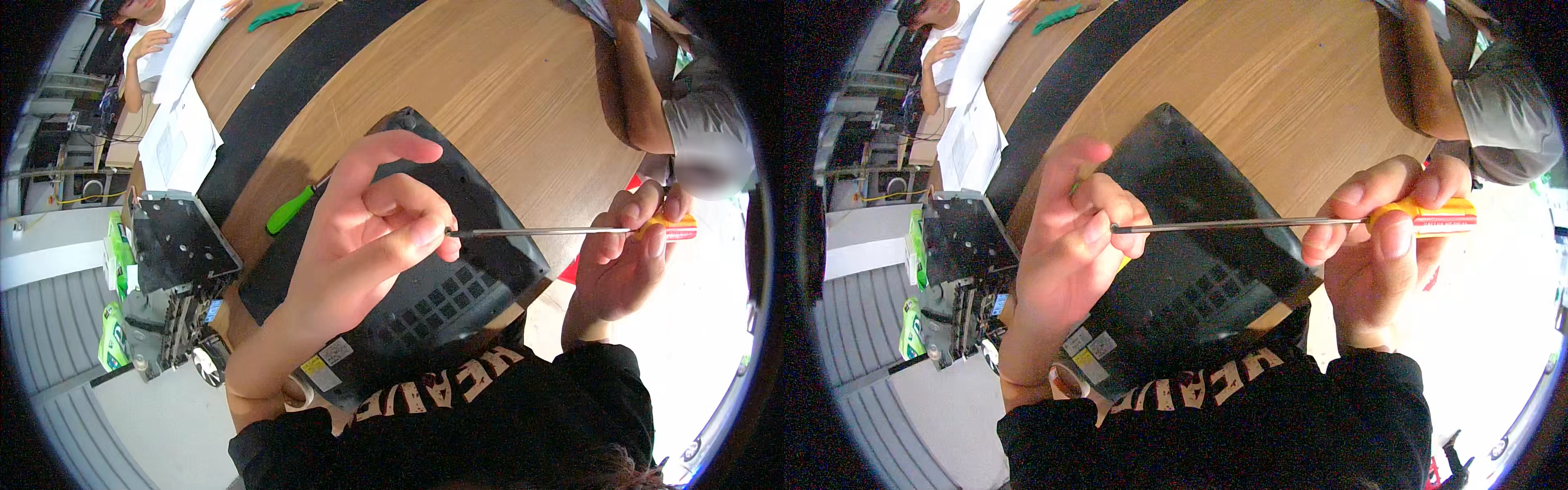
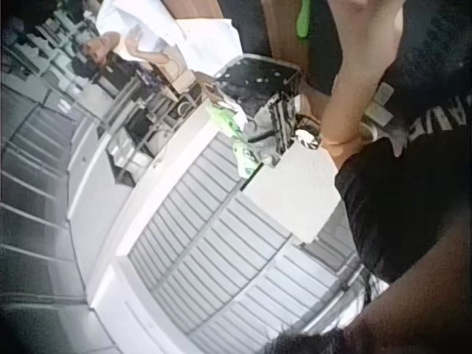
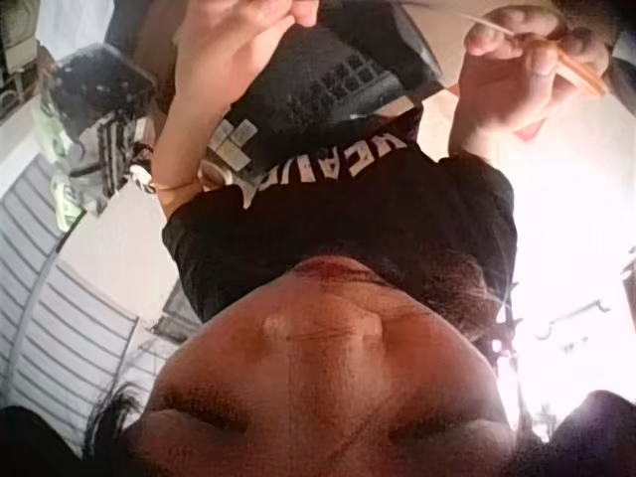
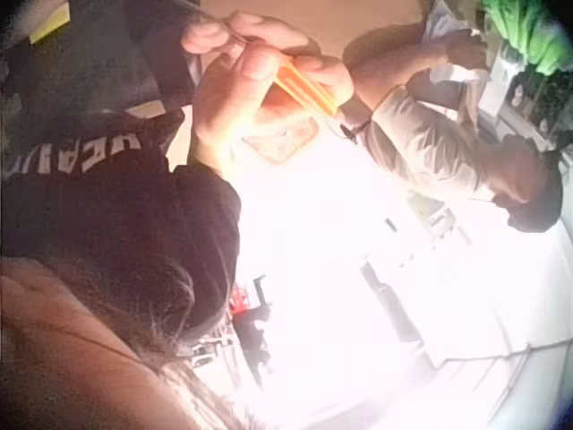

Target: The person uses a screwdriver to remove several screws from the bottom of a laptop, places a screw into a roll of tape, turns the laptop over, opens it, and uses the screwdriver to remove screws from the keyboard area.

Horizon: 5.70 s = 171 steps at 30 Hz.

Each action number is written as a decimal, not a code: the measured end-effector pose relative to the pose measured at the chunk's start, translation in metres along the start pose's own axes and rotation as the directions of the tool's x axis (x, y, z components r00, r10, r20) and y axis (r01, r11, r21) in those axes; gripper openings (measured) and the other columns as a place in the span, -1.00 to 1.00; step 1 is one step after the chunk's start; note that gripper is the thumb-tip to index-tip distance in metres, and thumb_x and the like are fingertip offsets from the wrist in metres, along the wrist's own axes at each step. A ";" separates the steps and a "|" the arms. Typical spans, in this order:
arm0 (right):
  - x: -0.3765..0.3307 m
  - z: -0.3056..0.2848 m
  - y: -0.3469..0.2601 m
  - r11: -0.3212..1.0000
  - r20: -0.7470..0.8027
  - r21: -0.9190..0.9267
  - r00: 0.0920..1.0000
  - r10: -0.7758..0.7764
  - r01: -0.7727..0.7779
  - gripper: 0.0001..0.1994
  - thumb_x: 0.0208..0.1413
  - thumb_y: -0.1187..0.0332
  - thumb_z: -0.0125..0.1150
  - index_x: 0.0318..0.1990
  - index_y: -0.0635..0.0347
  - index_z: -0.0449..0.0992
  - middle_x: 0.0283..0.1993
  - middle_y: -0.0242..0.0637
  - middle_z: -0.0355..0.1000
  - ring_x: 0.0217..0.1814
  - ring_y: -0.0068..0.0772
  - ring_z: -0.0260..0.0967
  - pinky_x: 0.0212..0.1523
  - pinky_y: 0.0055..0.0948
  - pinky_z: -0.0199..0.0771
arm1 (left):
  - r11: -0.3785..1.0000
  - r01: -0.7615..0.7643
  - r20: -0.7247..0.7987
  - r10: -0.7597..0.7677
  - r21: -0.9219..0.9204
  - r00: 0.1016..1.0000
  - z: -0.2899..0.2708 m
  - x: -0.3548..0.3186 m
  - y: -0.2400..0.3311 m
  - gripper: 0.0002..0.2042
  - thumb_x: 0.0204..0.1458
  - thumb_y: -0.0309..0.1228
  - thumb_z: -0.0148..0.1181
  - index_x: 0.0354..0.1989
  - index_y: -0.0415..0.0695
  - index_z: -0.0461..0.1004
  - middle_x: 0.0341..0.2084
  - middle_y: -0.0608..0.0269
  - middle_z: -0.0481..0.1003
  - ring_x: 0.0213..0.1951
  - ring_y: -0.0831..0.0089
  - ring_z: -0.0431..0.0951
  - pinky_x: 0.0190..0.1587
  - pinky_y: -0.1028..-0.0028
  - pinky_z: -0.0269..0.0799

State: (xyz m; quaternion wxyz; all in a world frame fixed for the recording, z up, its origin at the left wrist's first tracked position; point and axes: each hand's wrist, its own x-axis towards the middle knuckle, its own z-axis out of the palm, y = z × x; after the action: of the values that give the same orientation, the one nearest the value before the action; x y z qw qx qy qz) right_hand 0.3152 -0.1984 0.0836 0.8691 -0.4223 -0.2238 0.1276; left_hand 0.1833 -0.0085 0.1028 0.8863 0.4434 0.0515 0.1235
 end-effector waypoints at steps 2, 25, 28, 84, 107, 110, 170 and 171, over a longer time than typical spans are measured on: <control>-0.006 -0.001 -0.005 1.000 0.005 -0.004 1.000 -0.016 0.016 -0.60 0.06 0.28 0.26 -0.13 -0.01 0.10 -0.34 -0.13 0.36 -0.60 -0.32 0.40 -0.61 -0.47 0.54 | 0.998 0.014 0.018 -0.015 0.065 1.000 0.003 -0.007 0.000 -0.56 0.04 -0.63 0.04 0.11 -0.22 0.13 -0.42 0.19 0.45 -0.32 0.46 0.48 -0.13 0.42 0.39; -0.042 -0.003 -0.007 0.993 0.205 0.007 0.972 -0.119 0.120 -0.67 0.07 0.37 0.25 -0.18 0.09 0.15 -0.35 -0.02 0.41 -0.57 -0.21 0.44 -0.56 -0.38 0.56 | 0.929 -0.031 -0.046 0.052 0.369 0.998 0.003 -0.056 0.004 -0.61 0.06 -0.66 0.08 0.07 -0.27 0.17 -0.44 0.14 0.49 -0.33 0.47 0.51 -0.19 0.47 0.46; -0.044 -0.004 -0.002 0.990 0.198 0.073 0.971 -0.136 0.124 -0.70 0.11 0.41 0.20 -0.17 0.11 0.15 -0.34 -0.01 0.41 -0.58 -0.21 0.43 -0.56 -0.38 0.55 | 0.941 -0.014 -0.045 0.031 0.337 0.999 0.001 -0.058 0.001 -0.62 0.07 -0.65 0.08 0.07 -0.27 0.17 -0.42 0.15 0.49 -0.33 0.46 0.51 -0.18 0.47 0.46; -0.058 -0.006 -0.008 0.973 0.370 -0.005 0.904 -0.214 0.233 -0.68 0.04 0.37 0.29 -0.28 0.07 0.16 -0.43 -0.05 0.42 -0.54 -0.24 0.43 -0.54 -0.41 0.56 | 0.854 0.024 0.003 -0.030 0.519 1.000 0.002 -0.069 -0.016 -0.74 0.09 -0.64 -0.02 -0.04 -0.22 0.23 -0.46 0.17 0.47 -0.35 0.48 0.48 -0.20 0.49 0.38; -0.055 -0.008 -0.008 0.979 0.391 -0.051 0.906 -0.162 0.197 -0.72 -0.01 0.39 0.27 -0.31 0.09 0.21 -0.50 -0.12 0.38 -0.54 -0.27 0.38 -0.52 -0.39 0.51 | 0.845 0.100 -0.032 -0.098 0.525 0.995 0.000 -0.068 -0.020 -0.78 0.08 -0.63 0.02 -0.11 -0.22 0.24 -0.45 0.19 0.46 -0.34 0.47 0.48 -0.19 0.49 0.38; -0.054 -0.011 -0.007 0.982 0.406 -0.039 0.901 -0.152 0.184 -0.73 -0.01 0.39 0.26 -0.31 0.09 0.21 -0.50 -0.13 0.38 -0.54 -0.28 0.38 -0.51 -0.39 0.51 | 0.844 0.085 -0.008 -0.096 0.530 0.995 -0.002 -0.068 -0.021 -0.78 0.08 -0.61 0.02 -0.11 -0.22 0.24 -0.46 0.20 0.46 -0.35 0.47 0.48 -0.20 0.49 0.37; 0.035 -0.040 0.052 0.996 0.258 0.056 0.963 -0.076 0.064 -0.77 0.18 0.44 -0.03 -0.02 0.25 0.26 -0.31 -0.03 0.43 -0.37 -0.17 0.42 -0.37 -0.32 0.37 | 0.702 0.041 -0.191 0.136 0.711 0.972 -0.053 -0.041 -0.026 -0.89 0.14 -0.53 0.02 -0.20 -0.25 0.41 -0.39 0.24 0.48 -0.30 0.55 0.46 -0.20 0.55 0.36; 0.050 -0.038 0.061 0.991 0.238 -0.073 0.967 -0.091 0.112 -0.76 0.18 0.48 -0.02 -0.01 0.27 0.23 -0.26 0.01 0.43 -0.34 -0.23 0.42 -0.31 -0.37 0.39 | 0.508 -0.022 -0.115 0.237 0.861 0.965 -0.062 -0.033 -0.029 -0.89 0.11 -0.53 0.04 -0.21 -0.23 0.42 -0.36 0.22 0.49 -0.29 0.52 0.48 -0.18 0.54 0.37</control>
State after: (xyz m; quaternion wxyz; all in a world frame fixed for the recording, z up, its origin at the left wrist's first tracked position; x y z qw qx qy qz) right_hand 0.3756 -0.1665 0.0291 0.8231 -0.4293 -0.3512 0.1220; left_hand 0.1437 0.0140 0.0418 0.5310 0.8069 0.1688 0.1962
